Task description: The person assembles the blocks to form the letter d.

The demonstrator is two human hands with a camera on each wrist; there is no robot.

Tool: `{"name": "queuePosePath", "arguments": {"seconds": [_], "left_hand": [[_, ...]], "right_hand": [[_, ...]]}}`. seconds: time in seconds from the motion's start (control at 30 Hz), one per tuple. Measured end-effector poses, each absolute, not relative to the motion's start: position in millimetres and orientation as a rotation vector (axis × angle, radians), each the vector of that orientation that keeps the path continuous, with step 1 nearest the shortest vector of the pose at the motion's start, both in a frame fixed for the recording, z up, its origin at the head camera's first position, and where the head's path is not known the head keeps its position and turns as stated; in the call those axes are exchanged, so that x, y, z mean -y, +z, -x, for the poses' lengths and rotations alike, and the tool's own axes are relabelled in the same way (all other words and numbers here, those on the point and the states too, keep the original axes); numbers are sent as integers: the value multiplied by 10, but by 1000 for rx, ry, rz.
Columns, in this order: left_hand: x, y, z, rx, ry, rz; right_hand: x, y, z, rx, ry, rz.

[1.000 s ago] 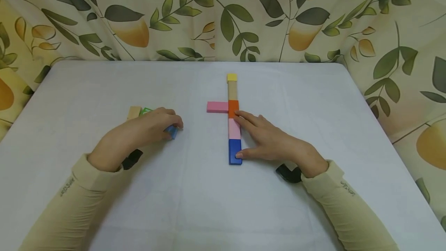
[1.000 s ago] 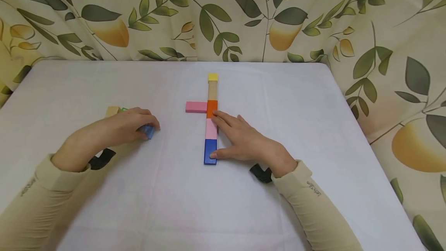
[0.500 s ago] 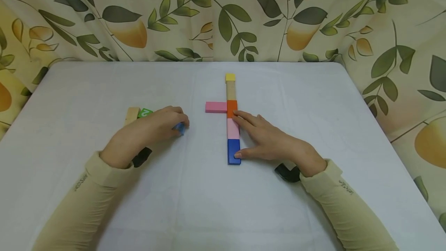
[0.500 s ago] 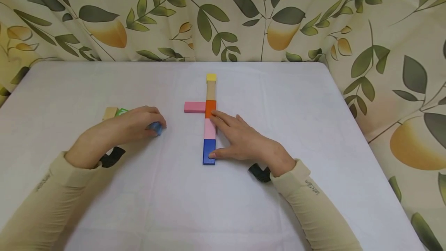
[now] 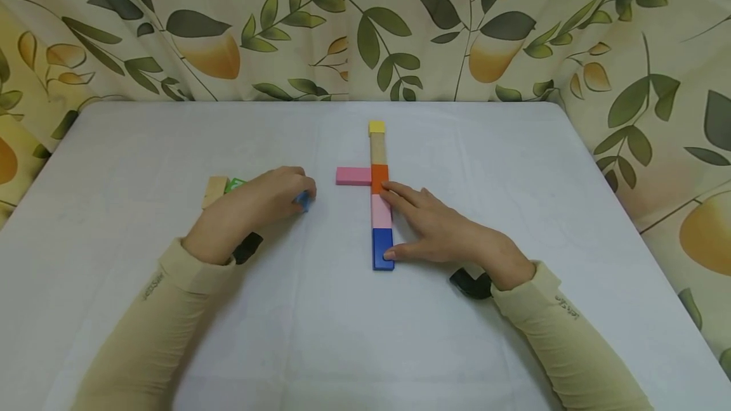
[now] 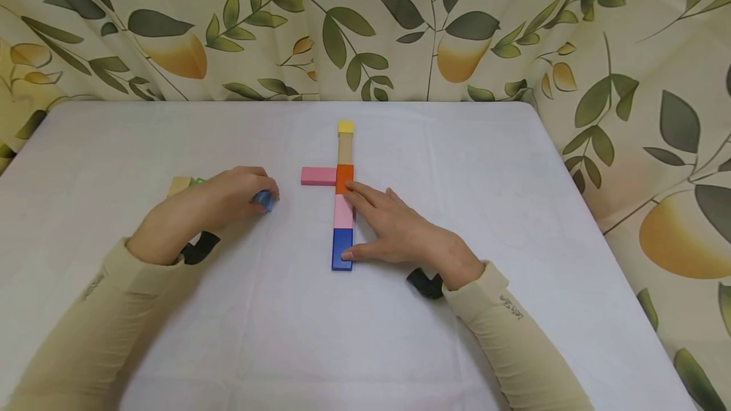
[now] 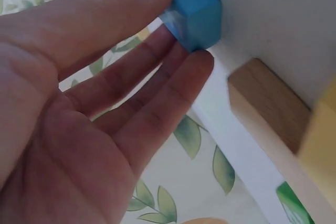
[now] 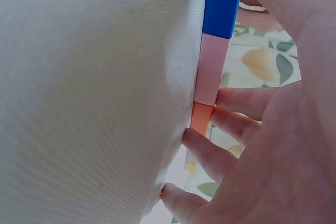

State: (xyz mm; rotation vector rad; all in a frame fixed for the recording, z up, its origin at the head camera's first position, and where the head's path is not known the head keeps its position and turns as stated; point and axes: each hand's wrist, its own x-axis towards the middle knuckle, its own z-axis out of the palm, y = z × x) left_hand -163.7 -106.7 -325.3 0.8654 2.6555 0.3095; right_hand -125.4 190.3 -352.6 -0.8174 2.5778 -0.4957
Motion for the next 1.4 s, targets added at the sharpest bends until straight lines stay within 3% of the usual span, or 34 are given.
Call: {"name": "queuePosePath", "arguments": {"seconds": [0.47, 1.4], "left_hand": [[952, -3240, 1773, -2698, 375, -656], [845, -3338, 1890, -2711, 461, -677]], "right_hand": [[-1881, -3510, 1259, -2580, -499, 819], [-1864, -3534, 1284, -2560, -493, 785]]}}
